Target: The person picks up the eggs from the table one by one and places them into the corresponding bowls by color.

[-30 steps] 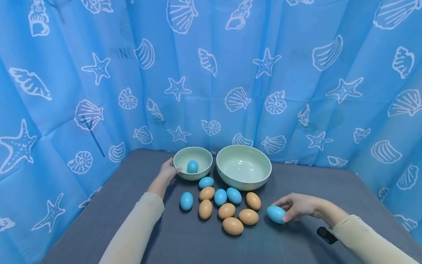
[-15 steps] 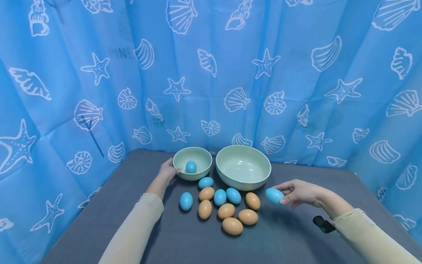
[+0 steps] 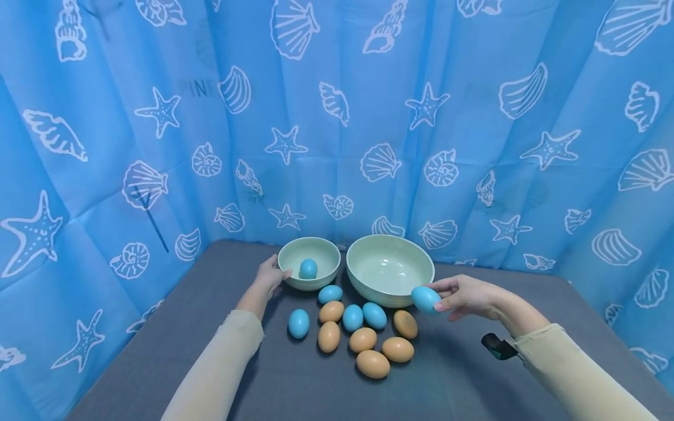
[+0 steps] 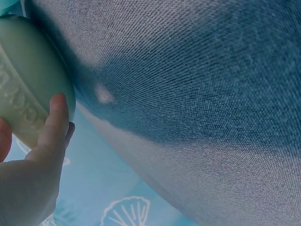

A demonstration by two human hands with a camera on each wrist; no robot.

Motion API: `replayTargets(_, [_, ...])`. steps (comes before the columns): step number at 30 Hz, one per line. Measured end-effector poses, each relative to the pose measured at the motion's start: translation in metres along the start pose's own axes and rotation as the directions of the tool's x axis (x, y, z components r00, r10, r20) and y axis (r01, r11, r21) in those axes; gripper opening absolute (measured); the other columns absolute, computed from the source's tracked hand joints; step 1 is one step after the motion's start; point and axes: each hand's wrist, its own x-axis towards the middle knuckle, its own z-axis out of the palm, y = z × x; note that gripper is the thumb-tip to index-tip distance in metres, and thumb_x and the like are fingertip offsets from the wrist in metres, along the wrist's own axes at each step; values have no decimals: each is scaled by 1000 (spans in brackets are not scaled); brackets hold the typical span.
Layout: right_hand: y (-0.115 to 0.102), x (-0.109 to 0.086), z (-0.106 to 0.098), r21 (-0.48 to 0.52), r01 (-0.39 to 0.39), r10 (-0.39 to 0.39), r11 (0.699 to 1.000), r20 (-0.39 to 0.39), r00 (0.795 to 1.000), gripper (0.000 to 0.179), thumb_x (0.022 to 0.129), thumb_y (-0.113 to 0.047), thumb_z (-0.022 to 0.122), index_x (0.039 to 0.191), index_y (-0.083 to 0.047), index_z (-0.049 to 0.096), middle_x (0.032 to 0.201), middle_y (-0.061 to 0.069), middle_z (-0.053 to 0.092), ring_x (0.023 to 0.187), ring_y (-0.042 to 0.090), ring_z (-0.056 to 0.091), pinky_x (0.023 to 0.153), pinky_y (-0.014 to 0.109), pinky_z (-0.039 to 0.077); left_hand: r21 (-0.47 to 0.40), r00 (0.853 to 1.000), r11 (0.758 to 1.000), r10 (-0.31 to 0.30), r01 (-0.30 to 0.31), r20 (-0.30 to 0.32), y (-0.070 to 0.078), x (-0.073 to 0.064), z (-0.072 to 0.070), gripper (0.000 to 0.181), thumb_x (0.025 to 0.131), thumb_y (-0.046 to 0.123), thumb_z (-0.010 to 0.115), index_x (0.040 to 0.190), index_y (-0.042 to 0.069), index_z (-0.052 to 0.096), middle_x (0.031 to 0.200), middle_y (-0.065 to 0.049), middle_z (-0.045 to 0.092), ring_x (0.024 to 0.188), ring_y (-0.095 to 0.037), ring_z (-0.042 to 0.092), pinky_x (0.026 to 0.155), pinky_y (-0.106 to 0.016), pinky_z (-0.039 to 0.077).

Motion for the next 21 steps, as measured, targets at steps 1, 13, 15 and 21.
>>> replayTargets(1, [-2,1,1,6,2,-2,1000,-4,1000,68,91,-18,70,144,10,37,130,19,59,111,25,57,86,49,52,2,1000,1000,0,0,-1,0,0,0,71,98,2,56,156,4,14,160,-18,13,143,-39,19,102,-55,40])
replayTargets(13, [-16,13,3,61,47,-47,997,-14,999,71,91,-19,70,145,10,34,138,26,51,113,25,56,90,51,51,10,1000,1000,5,-5,-17,-1,4,-1,71,97,1,56,156,4,15,160,-17,14,143,-39,20,101,-55,42])
replayTargets(15, [-17,14,3,70,45,-43,997,-20,999,71,91,-19,70,146,10,33,139,26,49,113,25,56,90,52,50,16,1000,1000,2,-1,-19,-2,4,0,71,97,2,56,156,4,15,160,-17,15,143,-39,21,101,-55,42])
replayTargets(21, [-22,19,6,80,34,-32,996,-19,999,70,93,-15,67,148,8,31,144,28,43,122,32,51,95,55,47,13,1000,1000,-3,3,-26,-2,3,1,71,97,1,56,155,4,15,160,-17,15,143,-39,21,101,-56,41])
